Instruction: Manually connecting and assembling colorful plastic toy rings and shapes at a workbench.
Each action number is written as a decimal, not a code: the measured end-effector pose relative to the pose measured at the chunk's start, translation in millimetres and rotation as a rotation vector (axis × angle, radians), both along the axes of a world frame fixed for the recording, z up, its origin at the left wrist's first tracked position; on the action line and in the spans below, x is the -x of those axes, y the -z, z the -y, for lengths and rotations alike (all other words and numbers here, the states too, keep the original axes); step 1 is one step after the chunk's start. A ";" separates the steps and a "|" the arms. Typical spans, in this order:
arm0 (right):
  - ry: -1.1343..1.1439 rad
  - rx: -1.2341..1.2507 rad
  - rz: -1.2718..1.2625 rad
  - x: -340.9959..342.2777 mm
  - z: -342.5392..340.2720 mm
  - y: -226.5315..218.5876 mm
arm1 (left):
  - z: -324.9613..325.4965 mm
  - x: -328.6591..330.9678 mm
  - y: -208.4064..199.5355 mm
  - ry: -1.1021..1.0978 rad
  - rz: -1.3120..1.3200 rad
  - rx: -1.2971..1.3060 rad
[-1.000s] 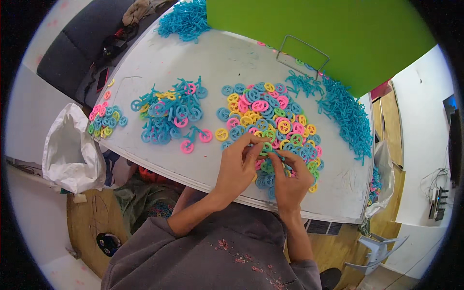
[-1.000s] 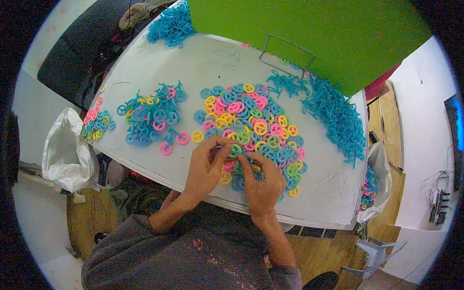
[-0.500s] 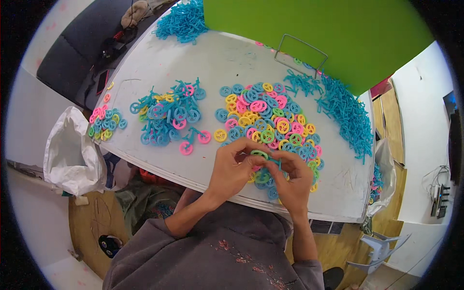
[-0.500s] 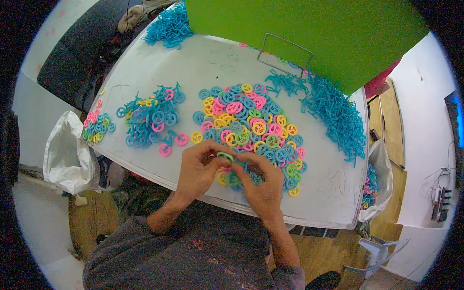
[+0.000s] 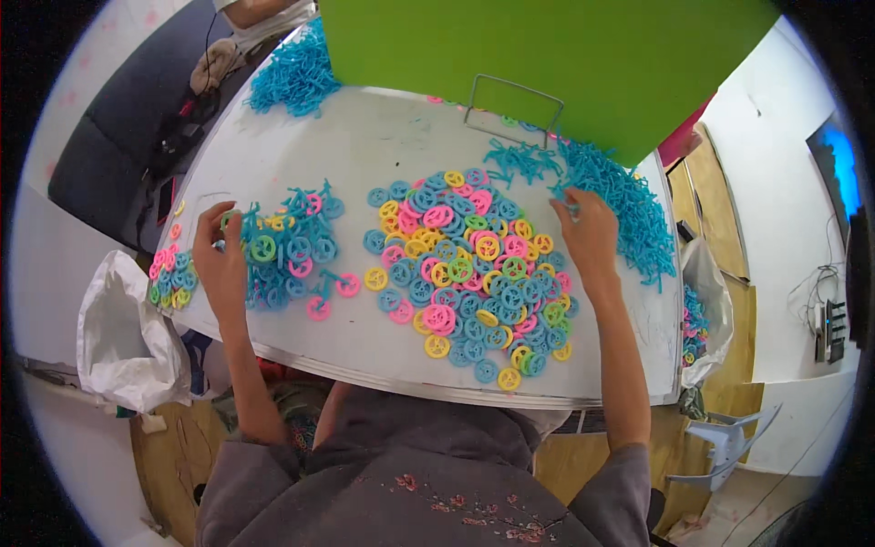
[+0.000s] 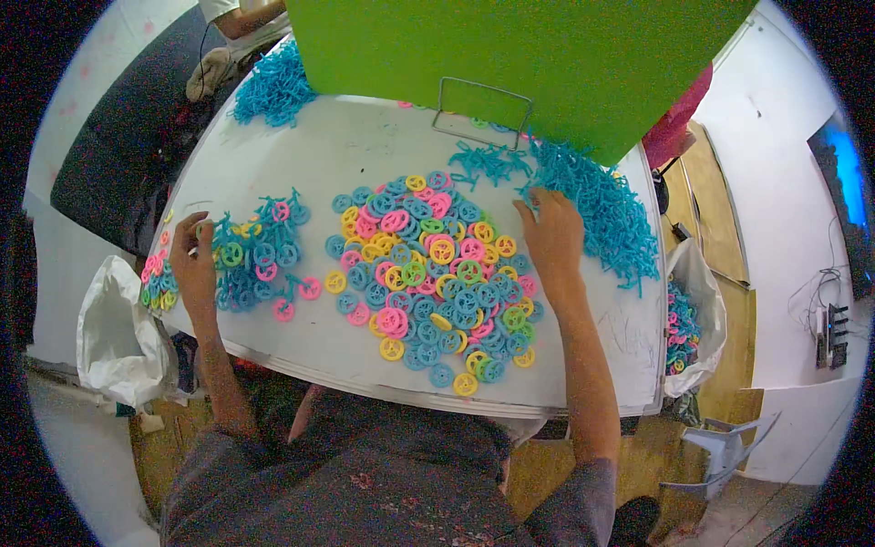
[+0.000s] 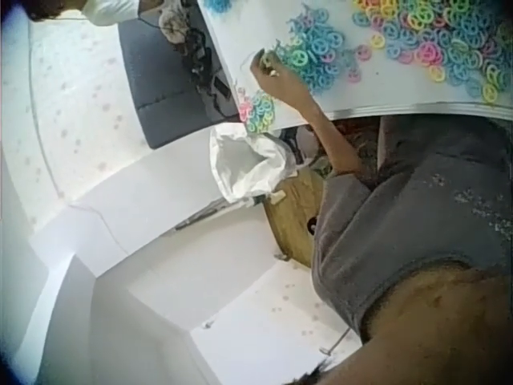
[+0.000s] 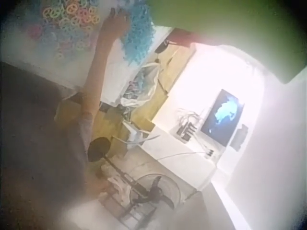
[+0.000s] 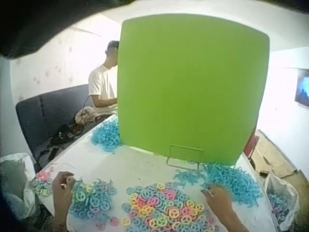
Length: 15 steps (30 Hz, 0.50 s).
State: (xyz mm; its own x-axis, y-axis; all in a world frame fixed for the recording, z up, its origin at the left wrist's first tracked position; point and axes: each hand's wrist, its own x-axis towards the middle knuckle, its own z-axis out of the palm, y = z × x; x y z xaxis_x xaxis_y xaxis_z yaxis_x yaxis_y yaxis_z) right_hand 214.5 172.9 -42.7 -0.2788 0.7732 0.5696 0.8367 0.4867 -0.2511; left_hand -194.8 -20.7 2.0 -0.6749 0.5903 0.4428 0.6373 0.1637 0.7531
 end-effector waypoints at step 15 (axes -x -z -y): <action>0.110 0.373 -0.557 -15.6 16.6 -56.9 | 2.2 -109.5 2.1 0.100 0.014 -0.382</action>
State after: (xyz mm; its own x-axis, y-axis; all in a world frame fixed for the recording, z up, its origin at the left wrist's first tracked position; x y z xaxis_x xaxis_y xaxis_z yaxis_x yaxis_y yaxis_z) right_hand 230.1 156.3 14.2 0.0701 0.9529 0.2950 0.5732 0.2036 -0.7937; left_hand -85.3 -22.9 0.0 -0.6299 0.4477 0.6347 0.6254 -0.1922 0.7562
